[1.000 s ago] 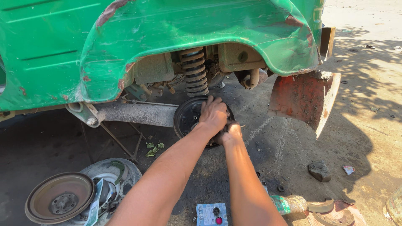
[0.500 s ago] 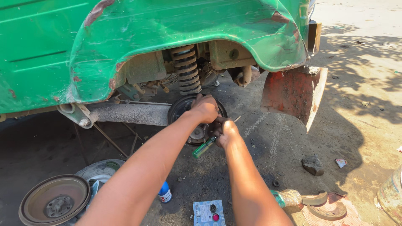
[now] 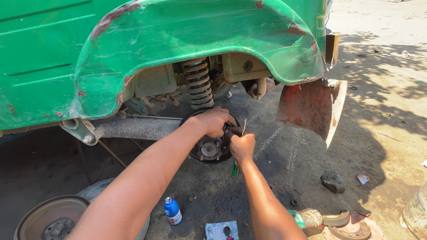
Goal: The person is working on the rear wheel assembly of a green three-wheeled vehicle. They use a screwdriver to pry and adjust components within the brake drum, then use a socket wrench to tighten bolts on the wheel hub. The person also handles a small metal part on the ground before returning to the wheel.
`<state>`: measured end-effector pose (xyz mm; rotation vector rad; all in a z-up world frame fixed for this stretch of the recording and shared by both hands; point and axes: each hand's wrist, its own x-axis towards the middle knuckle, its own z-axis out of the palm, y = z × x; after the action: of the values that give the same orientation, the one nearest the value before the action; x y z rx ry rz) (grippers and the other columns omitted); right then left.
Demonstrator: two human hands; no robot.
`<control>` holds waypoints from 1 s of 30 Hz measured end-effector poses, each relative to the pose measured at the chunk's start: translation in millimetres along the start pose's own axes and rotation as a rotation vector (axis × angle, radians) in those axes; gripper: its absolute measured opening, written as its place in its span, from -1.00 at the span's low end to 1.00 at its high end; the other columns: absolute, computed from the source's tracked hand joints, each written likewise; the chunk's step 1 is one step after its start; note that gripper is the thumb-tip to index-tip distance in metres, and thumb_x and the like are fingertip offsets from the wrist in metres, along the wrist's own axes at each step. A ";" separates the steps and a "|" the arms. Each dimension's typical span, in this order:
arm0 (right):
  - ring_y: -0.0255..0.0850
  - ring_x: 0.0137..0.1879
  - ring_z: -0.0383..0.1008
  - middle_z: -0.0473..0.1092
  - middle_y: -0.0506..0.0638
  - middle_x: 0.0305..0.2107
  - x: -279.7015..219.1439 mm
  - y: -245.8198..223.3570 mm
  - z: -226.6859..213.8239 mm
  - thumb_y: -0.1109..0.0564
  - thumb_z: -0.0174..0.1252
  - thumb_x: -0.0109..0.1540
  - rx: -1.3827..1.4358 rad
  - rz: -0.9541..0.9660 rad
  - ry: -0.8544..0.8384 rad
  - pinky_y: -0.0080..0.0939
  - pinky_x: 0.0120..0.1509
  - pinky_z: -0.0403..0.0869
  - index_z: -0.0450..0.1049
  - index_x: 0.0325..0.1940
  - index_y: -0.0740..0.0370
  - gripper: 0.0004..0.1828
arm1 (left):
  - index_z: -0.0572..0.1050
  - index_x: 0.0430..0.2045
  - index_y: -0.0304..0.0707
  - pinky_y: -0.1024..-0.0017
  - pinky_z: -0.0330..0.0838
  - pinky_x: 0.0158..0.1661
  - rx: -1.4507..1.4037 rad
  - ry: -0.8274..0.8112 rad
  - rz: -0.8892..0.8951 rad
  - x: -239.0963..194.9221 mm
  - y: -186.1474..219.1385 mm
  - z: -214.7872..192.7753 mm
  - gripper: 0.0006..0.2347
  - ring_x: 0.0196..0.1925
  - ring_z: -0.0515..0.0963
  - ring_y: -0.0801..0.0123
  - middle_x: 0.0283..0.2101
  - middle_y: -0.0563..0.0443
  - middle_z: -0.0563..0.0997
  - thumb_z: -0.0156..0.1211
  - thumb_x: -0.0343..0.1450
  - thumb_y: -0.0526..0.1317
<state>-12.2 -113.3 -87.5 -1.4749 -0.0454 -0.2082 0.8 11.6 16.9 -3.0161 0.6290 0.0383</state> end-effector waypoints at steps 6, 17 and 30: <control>-0.29 -0.40 0.51 0.57 0.05 -0.51 2.2 1.3 1.2 0.11 0.33 0.07 0.004 -0.006 -0.032 -0.24 -0.28 0.45 0.68 -0.21 0.38 -0.70 | 0.60 -0.04 -0.10 0.30 0.30 0.29 0.016 0.024 0.076 4.8 -13.2 -0.5 -0.62 0.28 0.40 0.16 0.07 0.03 0.53 0.33 0.23 -0.31; -0.29 -0.41 0.49 0.56 0.06 -0.49 3.5 4.6 6.0 0.17 0.30 0.07 0.130 0.002 -0.030 -0.27 -0.32 0.43 0.64 -0.21 0.43 -0.70 | 0.61 -0.03 -0.05 0.29 0.33 0.22 0.004 -0.034 0.060 8.1 -8.7 -4.5 -0.61 0.26 0.42 0.16 0.05 0.00 0.51 0.29 0.23 -0.33; -0.30 -0.46 0.45 0.53 0.04 -0.52 11.3 22.4 2.1 0.15 0.38 0.08 0.261 0.043 -0.141 -0.28 -0.36 0.38 0.61 -0.20 0.43 -0.69 | 0.64 -0.10 -0.03 0.26 0.40 0.17 0.089 -0.151 -0.016 19.3 2.1 -15.9 -0.70 0.26 0.46 0.18 0.19 0.04 0.49 0.31 0.28 -0.25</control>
<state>2.9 -110.6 -107.4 -1.2273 -0.1496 -0.0595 17.8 1.0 31.9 -2.8977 0.5769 0.2286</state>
